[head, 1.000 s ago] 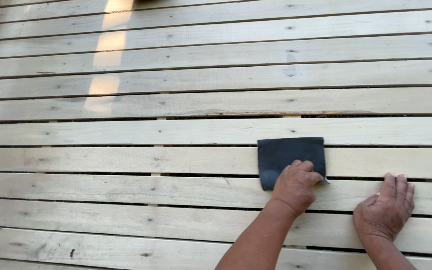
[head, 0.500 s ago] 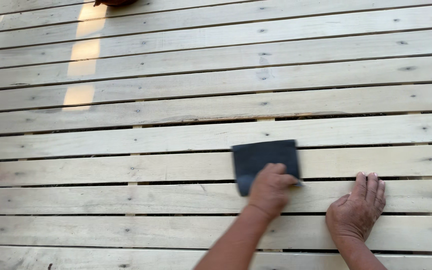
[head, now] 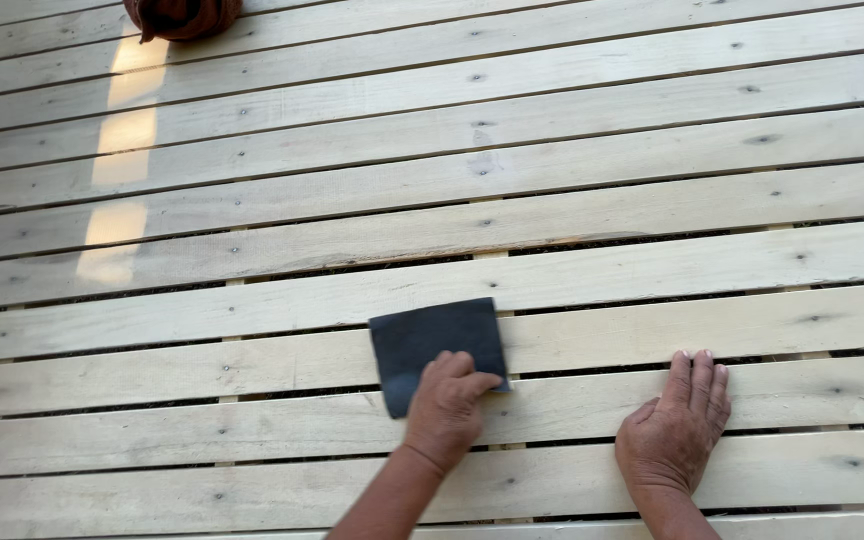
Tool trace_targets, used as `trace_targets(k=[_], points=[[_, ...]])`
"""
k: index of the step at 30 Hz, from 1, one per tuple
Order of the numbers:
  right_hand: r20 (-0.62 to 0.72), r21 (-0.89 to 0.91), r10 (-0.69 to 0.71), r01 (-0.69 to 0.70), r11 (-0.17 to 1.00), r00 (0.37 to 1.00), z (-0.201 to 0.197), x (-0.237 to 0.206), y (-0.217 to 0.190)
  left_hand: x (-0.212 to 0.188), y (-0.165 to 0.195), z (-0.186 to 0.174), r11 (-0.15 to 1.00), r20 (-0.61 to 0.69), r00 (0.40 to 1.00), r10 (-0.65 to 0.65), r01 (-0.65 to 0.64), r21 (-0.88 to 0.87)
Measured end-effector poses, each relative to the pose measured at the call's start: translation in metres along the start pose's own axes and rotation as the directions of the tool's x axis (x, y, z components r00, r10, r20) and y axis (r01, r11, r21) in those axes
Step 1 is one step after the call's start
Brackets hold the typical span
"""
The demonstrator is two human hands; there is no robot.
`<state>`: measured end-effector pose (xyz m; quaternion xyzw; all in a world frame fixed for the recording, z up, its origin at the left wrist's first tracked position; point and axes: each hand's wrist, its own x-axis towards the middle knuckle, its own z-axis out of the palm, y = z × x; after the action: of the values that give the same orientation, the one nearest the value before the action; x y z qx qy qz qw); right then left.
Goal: The person sands the slatted wooden surface of a large frame using a folded sheet of sandpaper, rubbing it back and forth along the planks. They work across different sections of the panel, steadying the wood with their other hand, and a chisel and cloth rest on the frame nearby.
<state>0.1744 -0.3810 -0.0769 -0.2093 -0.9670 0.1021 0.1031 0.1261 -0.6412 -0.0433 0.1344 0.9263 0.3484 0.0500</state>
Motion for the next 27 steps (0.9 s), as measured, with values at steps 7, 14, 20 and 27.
trace_targets(k=[7, 14, 20, 27], points=[[0.021, 0.151, -0.027, 0.024, 0.988, 0.999, 0.004, -0.006, -0.007, 0.054, 0.112, 0.078, 0.974, -0.078, 0.980, 0.185, -0.193, -0.115], [-0.033, 0.061, -0.180, 0.182, 0.981, 0.983, -0.017, 0.060, 0.120, 0.020, 0.024, 0.014, 0.993, -0.087, 0.990, 0.109, -0.112, -0.025], [-0.092, 0.043, -0.159, 0.164, 0.986, 0.983, -0.024, 0.103, 0.202, 0.046, 0.095, 0.075, 0.996, -0.153, 0.985, 0.084, -0.086, -0.010], [-0.043, 0.091, -0.227, 0.230, 0.969, 0.973, -0.016, 0.100, 0.213, 0.105, 0.196, 0.170, 0.987, 0.016, 0.990, 0.140, -0.138, -0.087]])
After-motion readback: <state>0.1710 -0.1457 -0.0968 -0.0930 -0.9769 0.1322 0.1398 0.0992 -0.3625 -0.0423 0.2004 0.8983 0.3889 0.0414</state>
